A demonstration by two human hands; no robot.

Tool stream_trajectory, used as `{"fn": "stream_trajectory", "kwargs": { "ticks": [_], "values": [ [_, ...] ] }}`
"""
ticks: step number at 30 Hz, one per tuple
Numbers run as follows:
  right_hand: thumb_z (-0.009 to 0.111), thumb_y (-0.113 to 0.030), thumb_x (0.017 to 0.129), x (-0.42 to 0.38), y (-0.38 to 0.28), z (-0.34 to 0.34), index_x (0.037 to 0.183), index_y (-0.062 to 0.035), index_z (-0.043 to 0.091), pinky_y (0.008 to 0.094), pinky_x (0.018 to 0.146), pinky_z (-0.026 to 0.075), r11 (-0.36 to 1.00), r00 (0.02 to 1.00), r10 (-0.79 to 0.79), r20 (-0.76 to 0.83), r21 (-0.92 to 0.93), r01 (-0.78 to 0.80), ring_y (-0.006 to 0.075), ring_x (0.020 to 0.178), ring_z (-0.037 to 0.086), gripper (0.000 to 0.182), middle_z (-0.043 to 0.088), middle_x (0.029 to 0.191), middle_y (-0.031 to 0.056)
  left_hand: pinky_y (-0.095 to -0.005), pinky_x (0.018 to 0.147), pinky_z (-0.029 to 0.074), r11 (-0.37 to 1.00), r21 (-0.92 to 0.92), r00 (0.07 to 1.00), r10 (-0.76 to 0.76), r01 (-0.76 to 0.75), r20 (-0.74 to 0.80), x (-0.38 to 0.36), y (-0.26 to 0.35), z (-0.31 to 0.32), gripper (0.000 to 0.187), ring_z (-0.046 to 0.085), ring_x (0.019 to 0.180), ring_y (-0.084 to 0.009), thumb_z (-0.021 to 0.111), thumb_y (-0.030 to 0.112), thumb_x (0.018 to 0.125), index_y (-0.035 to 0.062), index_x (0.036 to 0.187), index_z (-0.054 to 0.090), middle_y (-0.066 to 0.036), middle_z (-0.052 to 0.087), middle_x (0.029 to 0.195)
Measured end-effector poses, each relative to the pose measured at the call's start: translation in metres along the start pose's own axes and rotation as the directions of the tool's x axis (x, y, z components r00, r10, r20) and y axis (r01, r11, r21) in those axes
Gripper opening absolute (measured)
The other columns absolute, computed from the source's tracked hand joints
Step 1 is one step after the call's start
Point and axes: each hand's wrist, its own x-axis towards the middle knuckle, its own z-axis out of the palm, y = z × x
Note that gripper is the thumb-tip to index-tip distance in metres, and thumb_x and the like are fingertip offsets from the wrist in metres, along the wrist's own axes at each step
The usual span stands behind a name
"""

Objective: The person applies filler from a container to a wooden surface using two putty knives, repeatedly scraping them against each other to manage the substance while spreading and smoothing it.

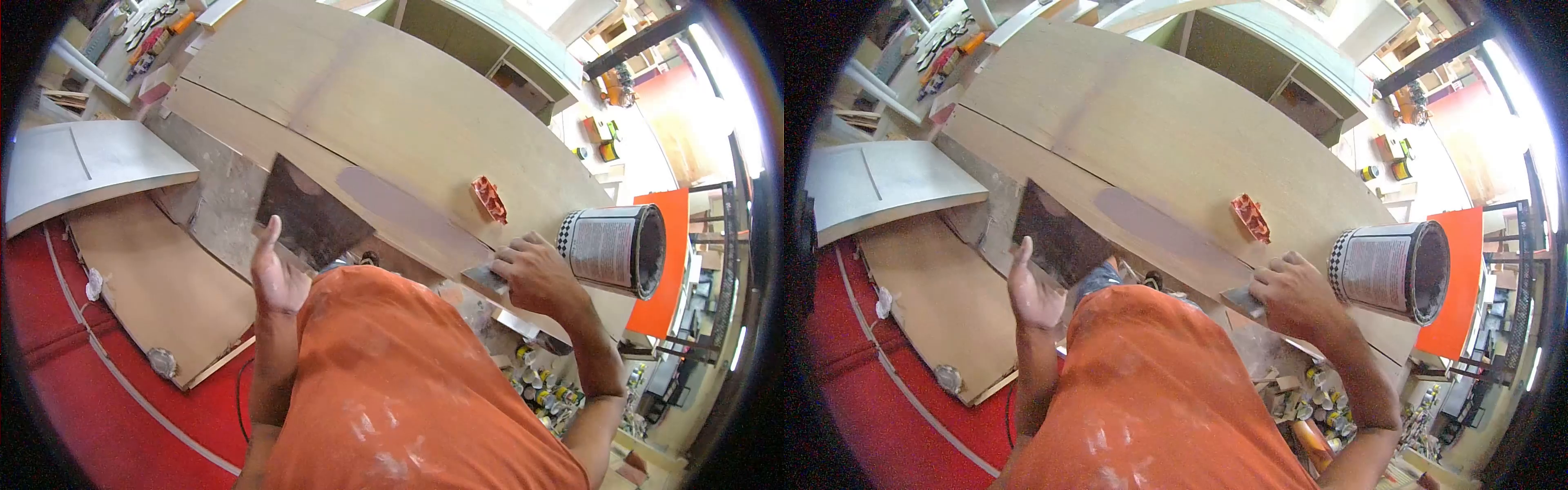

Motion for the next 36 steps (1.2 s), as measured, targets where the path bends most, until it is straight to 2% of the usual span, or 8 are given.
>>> {"fn": "stream_trajectory", "kwargs": {
  "ticks": [2,6,10,12,16,17,22,36],
  "values": [
    [0.068,-0.011,0.069,0.011,-0.002,-0.018,0.108,-0.0103,0.062,0.0401,0.092,0.046,0.997,0.988,0.074,0.137,0.004,-0.075,0.0269,0.104,0.057,0.039,0.061,0.105,0.0061,-0.0468,0.094,0.049,0.99,-0.018,0.989,-0.14,0.14,0.041,-0.004,-0.005,0.011,0.039,0.058,0.113,-0.0286,0.054,0.027,0.096,0.0064,0.129,0.051,-0.01,0.059,0.125],
    [0.071,-0.014,0.074,0.051,-0.032,-0.037,0.118,-0.0099,0.06,0.0397,0.097,0.044,0.816,0.857,0.16,-0.489,0.554,0.165,0.0296,0.113,0.054,0.046,0.059,0.114,0.0133,-0.0414,0.089,0.053,0.969,-0.156,0.971,-0.16,0.189,0.18,0.0,-0.024,0.019,0.035,0.066,0.098,-0.0269,0.051,0.028,0.096,0.0048,0.122,0.057,-0.012,0.067,0.111],
    [0.075,-0.015,0.075,0.113,-0.065,-0.035,0.126,-0.0048,0.053,0.0469,0.102,0.039,0.548,0.463,-0.257,-0.848,0.267,0.793,0.036,0.122,0.046,0.056,0.049,0.128,0.022,-0.0383,0.082,0.054,0.961,-0.194,0.975,-0.172,0.198,0.143,0.001,-0.024,0.059,0.034,0.067,0.09,-0.0249,0.051,0.027,0.095,0.0018,0.117,0.058,-0.014,0.068,0.102],
    [0.07,-0.008,0.079,0.139,-0.083,-0.029,0.126,-0.0052,0.053,0.0459,0.104,0.039,0.606,0.417,-0.125,-0.9,0.264,0.75,0.0372,0.123,0.045,0.051,0.048,0.129,0.022,-0.037,0.081,0.054,0.979,-0.129,0.984,-0.148,0.161,0.103,-0.003,-0.013,0.078,0.034,0.067,0.088,-0.0241,0.052,0.027,0.095,0.0012,0.116,0.058,-0.013,0.068,0.101],
    [0.063,0.001,0.08,0.184,-0.051,-0.043,0.126,-0.0078,0.054,0.0435,0.104,0.039,0.757,0.672,-0.152,-0.725,0.351,0.551,0.0371,0.122,0.045,0.048,0.049,0.129,0.0191,-0.0359,0.092,0.05,0.984,-0.14,0.923,0.155,-0.112,0.351,-0.023,0.022,0.073,0.042,0.062,0.103,-0.023,0.054,0.026,0.093,-0.0004,0.126,0.051,-0.013,0.062,0.115],
    [0.062,0.005,0.079,0.192,-0.043,-0.046,0.124,-0.0089,0.054,0.0411,0.103,0.041,0.815,0.739,-0.219,-0.637,0.297,0.497,0.0343,0.122,0.046,0.048,0.05,0.128,0.0159,-0.0361,0.092,0.05,0.928,-0.007,0.848,0.345,-0.373,0.402,-0.021,0.028,0.059,0.043,0.062,0.103,-0.0225,0.053,0.025,0.094,-0.0005,0.128,0.05,-0.012,0.062,0.117],
    [0.055,0.009,0.08,0.217,-0.031,-0.049,0.121,-0.0104,0.056,0.0391,0.098,0.044,0.955,0.955,-0.278,-0.107,0.073,0.286,0.0287,0.118,0.05,0.046,0.056,0.123,0.0098,-0.037,0.088,0.052,0.864,-0.109,0.835,0.503,-0.491,0.224,-0.027,0.07,0.044,0.037,0.064,0.102,-0.021,0.052,0.026,0.096,0.0055,0.127,0.053,-0.008,0.065,0.112],
    [0.066,-0.001,0.07,0.186,-0.019,-0.009,0.111,-0.0157,0.064,0.0384,0.087,0.051,0.892,0.885,-0.45,-0.116,-0.004,0.453,0.0243,0.106,0.057,0.043,0.059,0.109,0.0032,-0.0381,0.087,0.051,0.929,0.011,0.922,0.37,-0.371,-0.111,-0.009,0.056,-0.019,0.034,0.064,0.098,-0.0218,0.055,0.026,0.094,0.0079,0.122,0.056,-0.008,0.065,0.109]
  ]
}}
